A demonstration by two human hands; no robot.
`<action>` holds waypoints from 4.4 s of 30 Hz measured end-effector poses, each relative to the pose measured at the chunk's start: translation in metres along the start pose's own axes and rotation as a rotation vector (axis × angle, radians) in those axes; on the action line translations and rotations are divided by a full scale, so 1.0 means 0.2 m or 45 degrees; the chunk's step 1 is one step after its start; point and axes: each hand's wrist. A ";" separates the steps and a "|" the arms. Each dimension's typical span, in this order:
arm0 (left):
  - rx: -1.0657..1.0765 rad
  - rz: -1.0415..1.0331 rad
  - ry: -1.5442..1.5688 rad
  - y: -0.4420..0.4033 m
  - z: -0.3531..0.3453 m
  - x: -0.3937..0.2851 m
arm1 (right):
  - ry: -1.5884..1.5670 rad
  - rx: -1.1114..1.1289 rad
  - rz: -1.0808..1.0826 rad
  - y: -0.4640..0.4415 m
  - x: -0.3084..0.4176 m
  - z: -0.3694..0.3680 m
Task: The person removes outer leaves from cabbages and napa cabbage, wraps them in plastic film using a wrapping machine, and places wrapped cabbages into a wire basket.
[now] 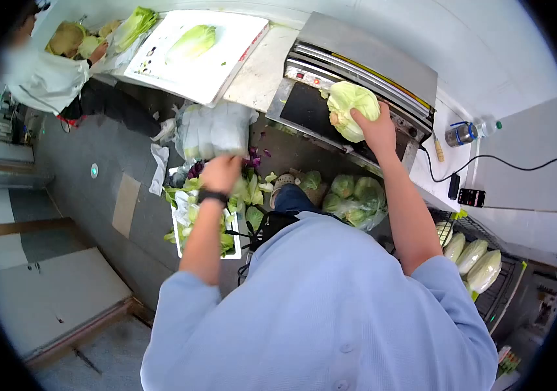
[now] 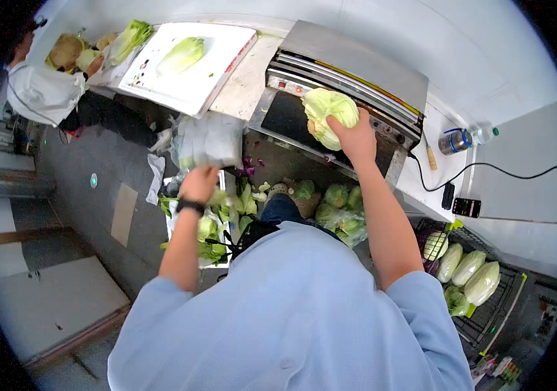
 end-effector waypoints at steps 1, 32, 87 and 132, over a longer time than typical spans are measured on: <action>0.031 -0.036 -0.053 0.07 -0.04 0.28 | -0.013 0.005 -0.020 0.00 -0.01 0.00; -0.301 -0.508 1.690 -0.75 -0.76 -0.75 | -0.208 0.027 -0.044 0.06 -0.16 0.00; 0.208 -1.458 0.019 -0.69 -0.37 -1.41 | 0.658 -0.493 -0.532 -0.77 -1.30 0.78; 0.125 -1.368 0.168 -0.73 -0.41 -1.32 | -0.425 0.120 -0.443 0.49 -0.33 -0.12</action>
Point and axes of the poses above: each hand's wrist, its own y-axis away from the middle knuckle, its own z-axis out of the back of the hand, x = y × z, and after that the axes turned 10 degrees about -z, right-handed
